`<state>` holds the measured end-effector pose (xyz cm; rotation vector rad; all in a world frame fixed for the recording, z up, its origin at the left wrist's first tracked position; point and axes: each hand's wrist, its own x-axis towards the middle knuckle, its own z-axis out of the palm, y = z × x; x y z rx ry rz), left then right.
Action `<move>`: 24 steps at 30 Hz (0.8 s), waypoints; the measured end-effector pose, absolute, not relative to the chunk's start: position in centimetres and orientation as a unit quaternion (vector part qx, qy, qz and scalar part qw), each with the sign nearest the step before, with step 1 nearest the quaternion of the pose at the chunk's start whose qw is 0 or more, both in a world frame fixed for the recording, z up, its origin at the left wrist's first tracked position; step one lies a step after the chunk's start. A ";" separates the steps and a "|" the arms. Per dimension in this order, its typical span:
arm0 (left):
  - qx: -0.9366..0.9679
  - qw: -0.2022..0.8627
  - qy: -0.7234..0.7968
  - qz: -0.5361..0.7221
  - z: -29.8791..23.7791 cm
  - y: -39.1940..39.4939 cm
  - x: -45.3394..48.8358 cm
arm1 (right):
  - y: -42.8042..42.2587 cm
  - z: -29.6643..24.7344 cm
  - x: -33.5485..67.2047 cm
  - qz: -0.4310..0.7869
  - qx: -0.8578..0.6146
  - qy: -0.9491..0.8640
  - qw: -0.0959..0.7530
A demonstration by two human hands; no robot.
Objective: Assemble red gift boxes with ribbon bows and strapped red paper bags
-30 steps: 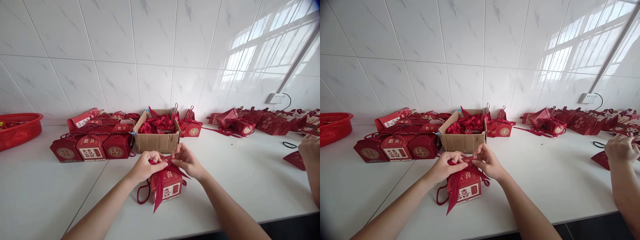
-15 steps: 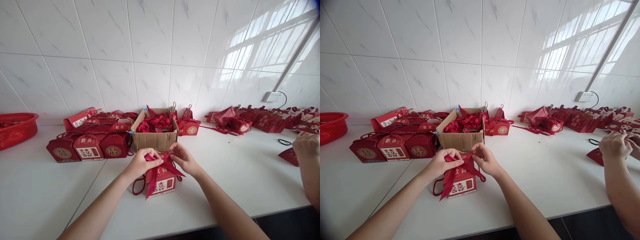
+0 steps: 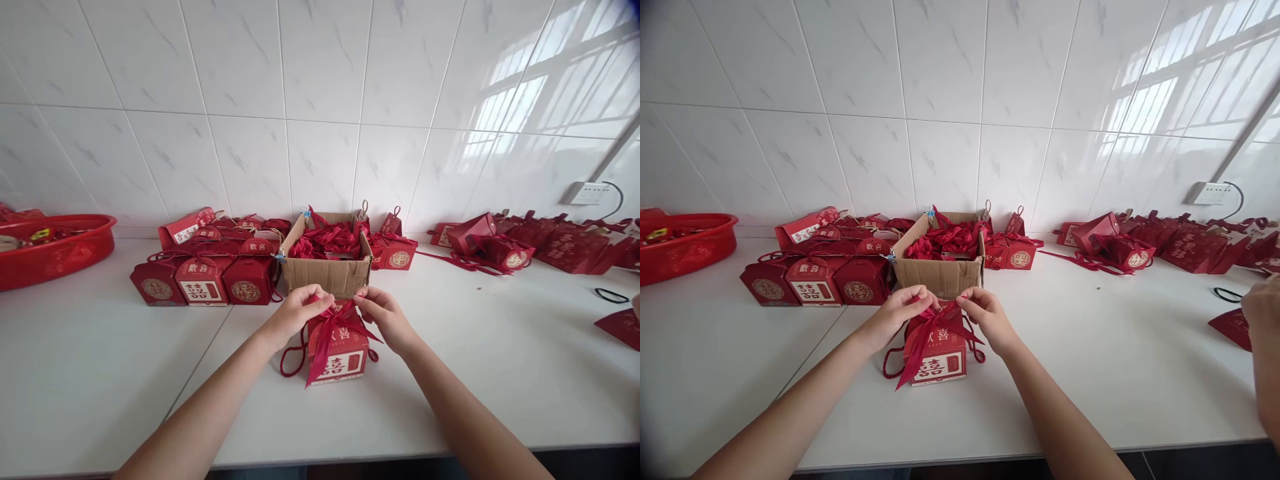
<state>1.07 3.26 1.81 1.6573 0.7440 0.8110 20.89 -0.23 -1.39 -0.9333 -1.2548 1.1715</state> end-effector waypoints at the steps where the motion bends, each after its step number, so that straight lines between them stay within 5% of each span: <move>1: 0.697 0.549 0.307 0.345 1.8 3.3 1.0 | -0.2 -1.4 21.0 0.500 -0.390 -0.532 0.562; 24: 0.642 0.639 0.254 0.339 0.9 3.9 0.8 | -0.4 -1.3 21.3 0.535 -0.322 -0.548 0.556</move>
